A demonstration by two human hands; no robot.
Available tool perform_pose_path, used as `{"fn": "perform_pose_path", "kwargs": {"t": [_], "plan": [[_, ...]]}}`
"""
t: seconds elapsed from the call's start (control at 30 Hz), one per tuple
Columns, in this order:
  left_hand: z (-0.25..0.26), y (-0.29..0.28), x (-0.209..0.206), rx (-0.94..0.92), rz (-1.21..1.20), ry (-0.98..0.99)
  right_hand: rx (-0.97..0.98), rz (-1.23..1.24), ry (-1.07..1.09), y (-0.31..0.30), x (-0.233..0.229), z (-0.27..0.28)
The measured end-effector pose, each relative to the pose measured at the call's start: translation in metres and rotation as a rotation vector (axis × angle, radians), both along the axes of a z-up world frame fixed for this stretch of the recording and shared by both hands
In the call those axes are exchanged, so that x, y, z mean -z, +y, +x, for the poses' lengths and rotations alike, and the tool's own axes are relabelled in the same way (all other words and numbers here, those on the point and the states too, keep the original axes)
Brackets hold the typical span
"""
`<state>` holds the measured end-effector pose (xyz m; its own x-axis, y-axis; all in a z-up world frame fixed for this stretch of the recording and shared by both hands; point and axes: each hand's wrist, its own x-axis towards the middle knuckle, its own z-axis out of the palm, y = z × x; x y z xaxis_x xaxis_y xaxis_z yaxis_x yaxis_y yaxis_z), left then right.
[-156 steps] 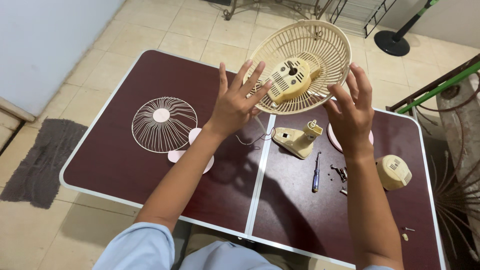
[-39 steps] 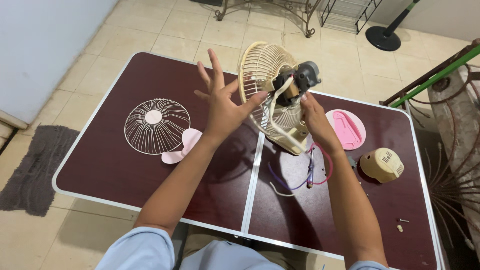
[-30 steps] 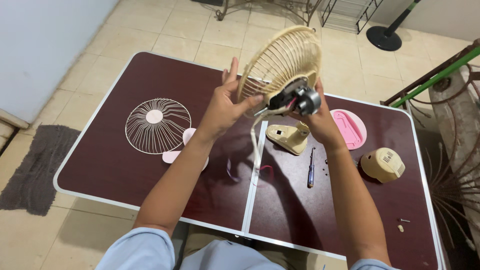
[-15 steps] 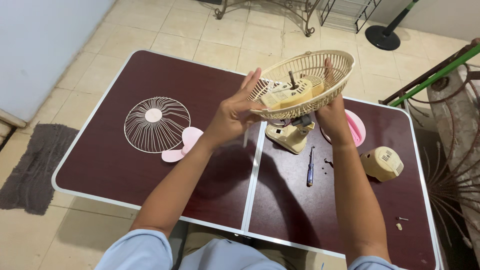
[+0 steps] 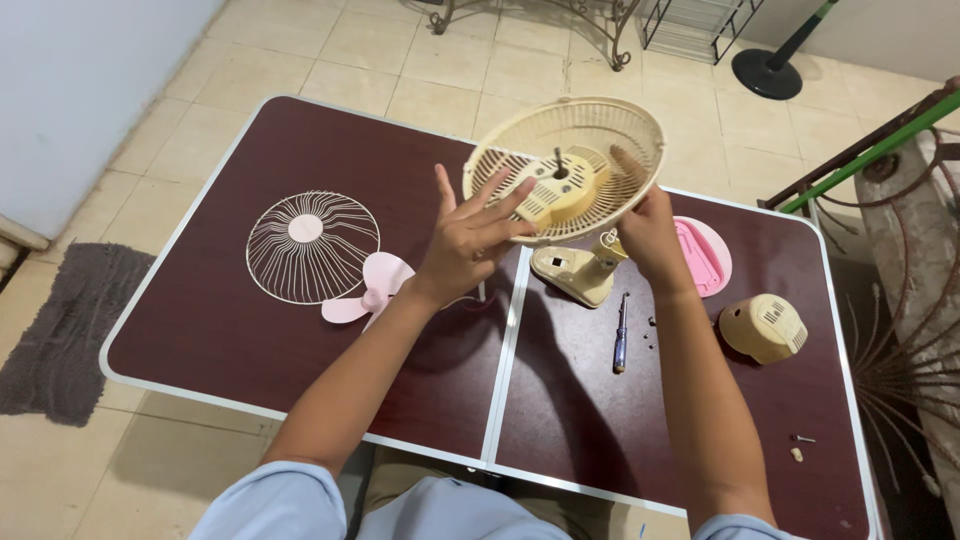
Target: The person disassembles a small electric fan on a table. They remove the front grille, fan blades, and rear grille, then detach the motor housing from the base using a screwdriver. The components are laid out on the table.
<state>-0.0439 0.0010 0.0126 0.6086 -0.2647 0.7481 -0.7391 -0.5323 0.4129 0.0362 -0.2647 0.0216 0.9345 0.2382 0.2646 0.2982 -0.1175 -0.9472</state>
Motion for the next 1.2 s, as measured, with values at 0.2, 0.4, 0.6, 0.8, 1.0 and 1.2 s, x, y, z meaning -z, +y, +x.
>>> {"fn": "perform_pose_path", "kwargs": {"t": [0.2, 0.4, 0.6, 0.8, 1.0, 1.2], "plan": [[0.01, 0.01, 0.022, -0.181, 0.123, -0.085, -0.053, 0.248, 0.108, 0.016, 0.011, -0.001], [0.013, 0.018, 0.049, -0.271, 0.195, -0.076, 0.052, 0.099, 0.255, 0.053, 0.023, -0.01], [0.015, 0.031, 0.072, -0.296, 0.21, -0.039, -0.042, 0.056, 0.023, 0.081, 0.046, -0.018], [0.021, 0.042, 0.095, -0.34, 0.278, -0.054, -0.053, -0.078, -0.094, 0.089, 0.072, -0.008], [0.023, 0.048, 0.119, -0.354, 0.302, -0.025, -0.082, -0.124, 0.076, 0.094, 0.09, -0.002], [0.026, 0.051, 0.132, -0.356, 0.332, -0.021, -0.154, -0.051, -0.016, 0.101, 0.105, 0.004]]}}
